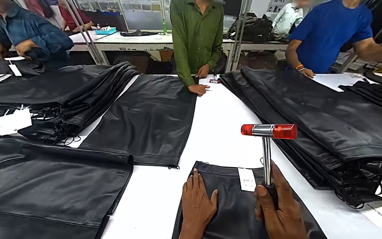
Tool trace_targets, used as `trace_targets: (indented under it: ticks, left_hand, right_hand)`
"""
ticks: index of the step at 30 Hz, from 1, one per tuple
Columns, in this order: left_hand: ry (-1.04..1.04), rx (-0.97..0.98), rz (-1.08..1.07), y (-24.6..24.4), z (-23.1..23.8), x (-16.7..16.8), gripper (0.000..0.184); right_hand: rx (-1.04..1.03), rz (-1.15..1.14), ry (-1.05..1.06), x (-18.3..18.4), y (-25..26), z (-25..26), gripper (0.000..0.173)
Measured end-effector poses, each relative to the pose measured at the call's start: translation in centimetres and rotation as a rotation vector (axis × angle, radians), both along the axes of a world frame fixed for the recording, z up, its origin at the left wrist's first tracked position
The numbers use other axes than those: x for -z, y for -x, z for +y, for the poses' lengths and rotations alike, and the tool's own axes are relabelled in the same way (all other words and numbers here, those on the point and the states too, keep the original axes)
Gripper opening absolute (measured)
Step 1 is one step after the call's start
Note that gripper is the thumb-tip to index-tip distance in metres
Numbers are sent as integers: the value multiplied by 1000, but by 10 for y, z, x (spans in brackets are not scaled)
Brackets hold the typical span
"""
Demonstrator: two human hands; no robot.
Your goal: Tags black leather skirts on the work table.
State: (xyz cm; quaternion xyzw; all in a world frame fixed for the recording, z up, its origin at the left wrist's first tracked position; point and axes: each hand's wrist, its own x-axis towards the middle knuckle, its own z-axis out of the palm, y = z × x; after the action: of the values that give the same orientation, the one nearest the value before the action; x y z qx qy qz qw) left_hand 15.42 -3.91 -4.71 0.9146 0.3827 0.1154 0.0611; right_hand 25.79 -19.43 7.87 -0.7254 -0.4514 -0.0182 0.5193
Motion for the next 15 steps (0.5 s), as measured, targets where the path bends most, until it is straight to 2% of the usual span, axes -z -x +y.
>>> trace_targets:
  ticks: [2,4,6,8,9,13,15]
  left_hand:
    - [25,-1,-19,2,3,-4,80]
    - [45,0,-47,4,7,-6,72]
    - [89,3,-59,6,12,-7,67]
    - [107,5,-66,8,12,-6,66]
    - [106,8,-66,9,13,-6,66]
    - [95,8,-119,9,15,-6,64]
    - [117,4,-118,10,16,-7,64]
  right_hand:
    - [10,-77,-13,8,5,20,60]
    - [43,-192,71,29,7,37,55]
    - [37,-267,323,68,4,50,52]
    - [-51,-207,686,93,-3,58,53]
    - [-61,-172,713,96,-5,61,54]
    - [79,-210,299,76,4,64,53]
    - [128,-259,271,80,9,68,53]
